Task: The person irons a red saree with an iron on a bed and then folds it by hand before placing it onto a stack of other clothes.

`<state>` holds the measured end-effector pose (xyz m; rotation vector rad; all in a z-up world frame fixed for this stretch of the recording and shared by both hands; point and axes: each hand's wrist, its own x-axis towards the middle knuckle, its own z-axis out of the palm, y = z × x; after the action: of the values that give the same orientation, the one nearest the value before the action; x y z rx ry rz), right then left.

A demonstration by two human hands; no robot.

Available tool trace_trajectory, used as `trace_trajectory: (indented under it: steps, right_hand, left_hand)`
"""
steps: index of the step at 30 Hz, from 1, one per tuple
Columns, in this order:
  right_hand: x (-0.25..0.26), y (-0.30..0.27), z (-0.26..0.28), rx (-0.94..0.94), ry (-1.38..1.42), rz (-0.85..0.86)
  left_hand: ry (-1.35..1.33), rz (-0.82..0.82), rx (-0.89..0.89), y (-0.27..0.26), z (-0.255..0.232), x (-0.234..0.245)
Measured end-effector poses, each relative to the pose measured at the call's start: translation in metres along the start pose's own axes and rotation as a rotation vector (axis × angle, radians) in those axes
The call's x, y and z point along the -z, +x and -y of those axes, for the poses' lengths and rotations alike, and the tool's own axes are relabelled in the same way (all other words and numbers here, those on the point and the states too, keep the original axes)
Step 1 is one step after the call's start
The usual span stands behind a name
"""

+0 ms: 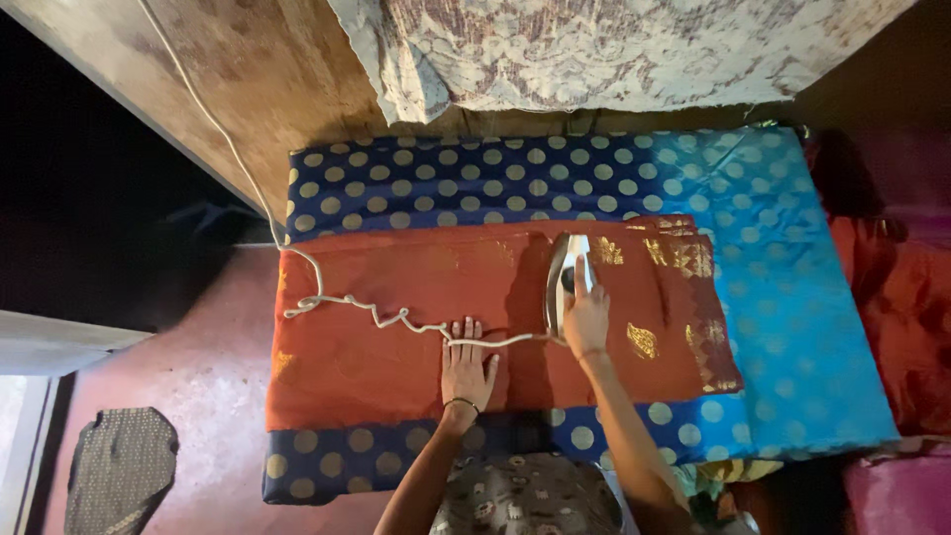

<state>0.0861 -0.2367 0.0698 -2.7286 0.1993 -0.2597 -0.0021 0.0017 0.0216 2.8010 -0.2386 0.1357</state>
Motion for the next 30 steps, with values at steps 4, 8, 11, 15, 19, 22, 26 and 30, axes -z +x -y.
trace_trajectory:
  steps: [4,8,11,15,19,22,26,30]
  right_hand:
    - [0.018,-0.057,-0.006,-0.020,0.045,0.026]
    - [0.032,-0.114,-0.010,-0.011,0.019,0.021]
    - [0.042,-0.144,-0.012,-0.041,0.022,0.027]
    - [0.042,-0.141,-0.015,-0.058,0.032,-0.012]
    - [0.027,-0.092,-0.025,-0.031,0.020,-0.084]
    - [0.015,-0.039,-0.035,-0.035,0.027,-0.099]
    - [0.005,0.023,-0.045,-0.005,-0.024,-0.103]
    - [0.006,0.060,-0.047,-0.027,-0.039,-0.060]
  left_hand:
    - [0.005,0.051,0.024,0.001,-0.001,0.000]
    - [0.009,0.063,0.032,0.001,-0.001,-0.002]
    - [0.022,0.065,0.037,0.000,0.001,-0.005]
    - [0.043,0.101,0.055,0.001,-0.001,-0.005]
    - [0.029,0.105,0.040,0.003,-0.002,-0.002]
    - [0.012,0.135,0.067,0.002,-0.003,0.004]
    - [0.009,0.149,0.061,0.002,-0.005,0.009]
    - [0.042,0.102,-0.021,0.001,0.001,0.008]
